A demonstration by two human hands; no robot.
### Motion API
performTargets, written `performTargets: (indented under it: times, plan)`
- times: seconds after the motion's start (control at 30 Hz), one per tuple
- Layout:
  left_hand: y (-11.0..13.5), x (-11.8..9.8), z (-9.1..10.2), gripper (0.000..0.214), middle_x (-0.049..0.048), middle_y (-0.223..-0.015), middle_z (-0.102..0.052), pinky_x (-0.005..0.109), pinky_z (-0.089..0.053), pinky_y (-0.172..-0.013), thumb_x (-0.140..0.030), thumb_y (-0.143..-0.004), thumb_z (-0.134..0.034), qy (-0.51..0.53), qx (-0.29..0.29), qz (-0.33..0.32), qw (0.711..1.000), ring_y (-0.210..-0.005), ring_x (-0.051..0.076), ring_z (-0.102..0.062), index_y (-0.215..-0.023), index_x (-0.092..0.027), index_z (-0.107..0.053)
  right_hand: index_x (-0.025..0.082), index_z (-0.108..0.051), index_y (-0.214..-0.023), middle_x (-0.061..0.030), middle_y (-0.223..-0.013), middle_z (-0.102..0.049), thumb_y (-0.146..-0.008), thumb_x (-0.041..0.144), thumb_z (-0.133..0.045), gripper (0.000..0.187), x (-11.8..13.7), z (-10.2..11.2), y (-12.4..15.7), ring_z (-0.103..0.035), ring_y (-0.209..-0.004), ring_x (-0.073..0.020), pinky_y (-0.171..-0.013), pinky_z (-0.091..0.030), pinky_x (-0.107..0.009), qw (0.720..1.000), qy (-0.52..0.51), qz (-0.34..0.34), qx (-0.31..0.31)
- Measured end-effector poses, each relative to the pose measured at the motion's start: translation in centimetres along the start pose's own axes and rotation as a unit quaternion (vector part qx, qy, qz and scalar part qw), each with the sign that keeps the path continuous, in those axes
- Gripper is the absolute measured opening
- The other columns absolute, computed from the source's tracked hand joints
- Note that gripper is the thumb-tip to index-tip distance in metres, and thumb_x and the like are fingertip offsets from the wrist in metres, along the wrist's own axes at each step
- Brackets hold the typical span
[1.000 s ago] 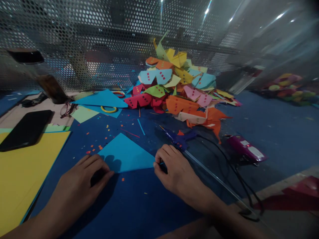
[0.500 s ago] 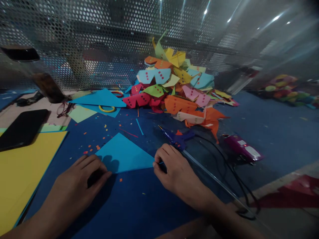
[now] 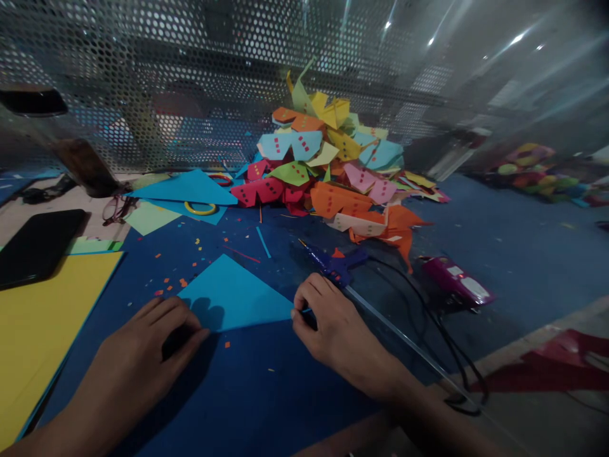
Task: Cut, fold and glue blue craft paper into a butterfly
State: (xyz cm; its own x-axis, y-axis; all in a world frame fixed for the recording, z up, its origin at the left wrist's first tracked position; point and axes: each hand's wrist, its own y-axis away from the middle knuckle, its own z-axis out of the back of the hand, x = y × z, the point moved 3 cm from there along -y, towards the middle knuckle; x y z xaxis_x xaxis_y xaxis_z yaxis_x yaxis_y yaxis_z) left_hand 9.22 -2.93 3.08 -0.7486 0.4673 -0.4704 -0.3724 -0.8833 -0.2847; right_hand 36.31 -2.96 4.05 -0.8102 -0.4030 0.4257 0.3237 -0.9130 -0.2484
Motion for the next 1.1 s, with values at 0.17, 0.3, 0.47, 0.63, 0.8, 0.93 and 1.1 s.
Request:
performTargets:
  times: [0.17,0.3,0.47,0.63,0.8,0.93,1.1]
  plan:
    - [0.0,-0.02,0.06,0.036,-0.0007,-0.077,-0.071,0.037,-0.054,-0.07,-0.053,-0.097,-0.052,-0.01,-0.003,0.004,1.0,-0.072,0.022,-0.069,-0.076,-0.028,-0.067,0.022,-0.047,-0.083,-0.0031,-0.09,-0.054,-0.087,0.003,-0.055,0.021,-0.1,0.09,0.06,-0.054,-0.086,-0.0202,-0.077,-0.046,-0.035,1.0,-0.013,0.002,-0.003]
    - [0.03,0.03,0.07,0.032,-0.0004,-0.079,-0.071,0.035,-0.054,-0.07,-0.047,-0.098,-0.053,-0.011,-0.002,0.008,1.0,-0.073,0.021,-0.068,-0.077,-0.027,-0.067,0.022,-0.047,-0.084,-0.0022,-0.091,-0.053,-0.085,0.001,-0.056,0.023,-0.1,0.29,0.03,-0.054,-0.086,-0.0192,-0.076,-0.046,-0.034,1.0,-0.028,-0.006,0.003]
    - [0.02,0.16,0.0,0.034,-0.0006,-0.078,-0.07,0.033,-0.053,-0.065,-0.052,-0.097,-0.054,-0.009,0.003,0.006,1.0,-0.072,0.021,-0.067,-0.077,-0.027,-0.066,0.022,-0.049,-0.087,-0.002,-0.092,-0.053,-0.085,-0.001,-0.055,0.024,-0.09,0.5,0.04,-0.054,-0.086,-0.0184,-0.076,-0.046,-0.034,0.999,-0.033,-0.001,0.007]
    - [0.14,0.25,-0.07,0.037,-0.0001,-0.077,-0.07,0.034,-0.053,-0.066,-0.054,-0.097,-0.052,-0.007,0.0,0.015,1.0,-0.073,0.021,-0.067,-0.076,-0.027,-0.066,0.022,-0.051,-0.087,-0.0017,-0.092,-0.054,-0.083,-0.002,-0.055,0.025,-0.14,0.58,0.04,-0.055,-0.085,-0.0181,-0.076,-0.047,-0.033,0.999,-0.032,-0.001,0.007]
    - [0.27,0.39,-0.22,0.036,0.0005,-0.08,-0.071,0.035,-0.054,-0.067,-0.054,-0.097,-0.052,-0.009,0.006,0.022,1.0,-0.075,0.022,-0.067,-0.078,-0.027,-0.067,0.022,-0.051,-0.089,-0.0022,-0.093,-0.054,-0.082,-0.004,-0.053,0.026,-0.32,0.51,0.15,-0.055,-0.087,-0.0189,-0.077,-0.046,-0.034,0.999,-0.044,-0.006,0.013]
    - [0.23,0.3,-0.09,0.034,0.0005,-0.08,-0.071,0.036,-0.055,-0.066,-0.051,-0.097,-0.051,-0.011,-0.001,0.021,1.0,-0.075,0.023,-0.067,-0.077,-0.028,-0.067,0.022,-0.05,-0.091,-0.0025,-0.096,-0.054,-0.082,-0.005,-0.05,0.029,-0.44,0.5,0.25,-0.056,-0.09,-0.0195,-0.08,-0.047,-0.035,0.998,-0.057,-0.008,0.02]
    - [0.15,0.24,-0.05,0.033,0.0001,-0.079,-0.071,0.035,-0.055,-0.065,-0.051,-0.097,-0.053,-0.011,0.002,0.011,1.0,-0.073,0.021,-0.067,-0.077,-0.028,-0.066,0.022,-0.05,-0.092,-0.0023,-0.096,-0.054,-0.079,-0.007,-0.047,0.032,-0.61,0.54,0.22,-0.056,-0.09,-0.0191,-0.079,-0.047,-0.034,0.998,-0.059,-0.004,0.018]
